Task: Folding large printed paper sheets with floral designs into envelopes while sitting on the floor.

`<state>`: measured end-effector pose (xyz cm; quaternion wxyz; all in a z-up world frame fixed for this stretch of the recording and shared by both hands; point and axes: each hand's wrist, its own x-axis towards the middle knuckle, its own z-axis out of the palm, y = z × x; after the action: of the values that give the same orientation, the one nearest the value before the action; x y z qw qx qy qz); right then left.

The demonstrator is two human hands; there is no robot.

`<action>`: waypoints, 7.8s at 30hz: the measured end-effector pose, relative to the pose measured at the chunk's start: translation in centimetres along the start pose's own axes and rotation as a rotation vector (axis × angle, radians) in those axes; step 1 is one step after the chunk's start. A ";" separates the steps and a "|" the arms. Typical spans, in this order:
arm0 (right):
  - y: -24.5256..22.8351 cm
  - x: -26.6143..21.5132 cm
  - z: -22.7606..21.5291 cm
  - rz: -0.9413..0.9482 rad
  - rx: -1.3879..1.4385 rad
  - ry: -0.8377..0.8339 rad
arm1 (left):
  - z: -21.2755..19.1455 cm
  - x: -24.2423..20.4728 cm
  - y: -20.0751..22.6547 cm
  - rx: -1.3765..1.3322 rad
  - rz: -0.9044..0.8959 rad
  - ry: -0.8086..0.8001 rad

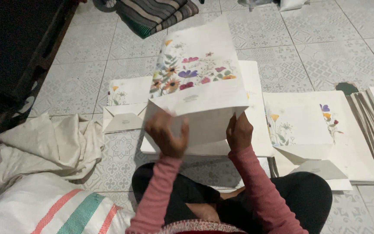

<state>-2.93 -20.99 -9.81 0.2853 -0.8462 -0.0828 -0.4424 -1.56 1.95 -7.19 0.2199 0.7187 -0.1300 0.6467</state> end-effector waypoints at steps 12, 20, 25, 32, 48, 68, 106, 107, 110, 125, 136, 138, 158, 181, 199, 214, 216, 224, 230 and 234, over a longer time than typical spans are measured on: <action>-6.5 1.9 -5.6 -0.092 0.489 -0.446 | 0.3 13.5 12.5 -0.795 -1.278 -0.930; -2.5 4.8 -2.7 0.094 0.720 -0.332 | 0.6 5.9 8.2 -0.937 -1.001 -0.663; -3.3 4.3 -1.8 0.183 0.746 -0.297 | 0.8 6.6 10.7 -1.013 -1.240 -0.599; -4.0 4.8 -2.4 0.237 0.699 -0.029 | 2.5 2.4 9.3 -1.276 -1.371 -0.444; -5.4 8.3 -4.9 0.071 0.615 -0.168 | 5.1 -5.0 6.0 -1.593 -1.140 -0.399; -4.5 5.3 -5.3 0.099 0.544 -0.076 | 3.6 -3.7 4.9 -1.646 -1.001 -0.375; -4.1 8.8 -6.1 -0.099 0.515 -0.146 | 5.3 -3.6 4.6 -1.115 -0.817 -0.194; -3.7 8.9 -5.9 -0.129 0.482 -0.149 | 4.9 -3.2 5.0 -0.964 -0.762 -0.241; -2.9 9.2 -5.9 -0.135 0.475 -0.161 | 2.2 -0.2 6.1 -0.698 -0.756 -0.201; -3.2 10.9 -7.6 -0.218 0.565 -0.400 | -3.1 13.7 3.6 -0.304 -0.082 -0.802; -3.6 10.6 -5.7 -0.135 0.555 -0.432 | -0.6 14.4 4.1 -0.221 0.138 -0.920; -4.2 11.5 -6.6 -0.105 0.581 -0.468 | -0.2 14.7 3.9 -0.230 0.160 -0.921; -3.3 4.6 -3.3 0.272 0.649 -0.114 | 1.6 17.5 2.7 -0.226 0.136 -1.009; -4.4 14.1 -7.7 -0.541 0.057 -0.444 | 0.8 8.1 2.5 -0.233 -0.019 -0.666; -3.4 11.1 -10.9 -0.039 0.294 -0.541 | -0.3 6.8 2.3 -0.544 -0.170 -0.790; -4.6 9.7 -12.2 0.040 0.452 -0.459 | -2.3 6.1 3.5 -0.746 -0.077 -0.554; -4.6 9.8 -12.5 0.012 0.429 -0.478 | -2.5 6.3 3.7 -0.747 -0.073 -0.534; -4.3 8.9 -12.3 -0.040 0.348 -0.364 | -1.6 5.1 3.4 -0.706 0.017 -0.455; -3.1 7.8 -11.1 -0.235 0.238 -0.199 | -1.4 4.2 3.1 -0.676 0.055 -0.441; -2.3 7.9 -10.4 -0.489 0.078 -0.044 | -2.2 5.9 3.7 -0.588 0.102 -0.438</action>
<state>-6.49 -25.75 2.06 0.2001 -0.7988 -0.3084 -0.4763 -4.42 0.39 -0.65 0.3515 0.7387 -0.3899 0.4228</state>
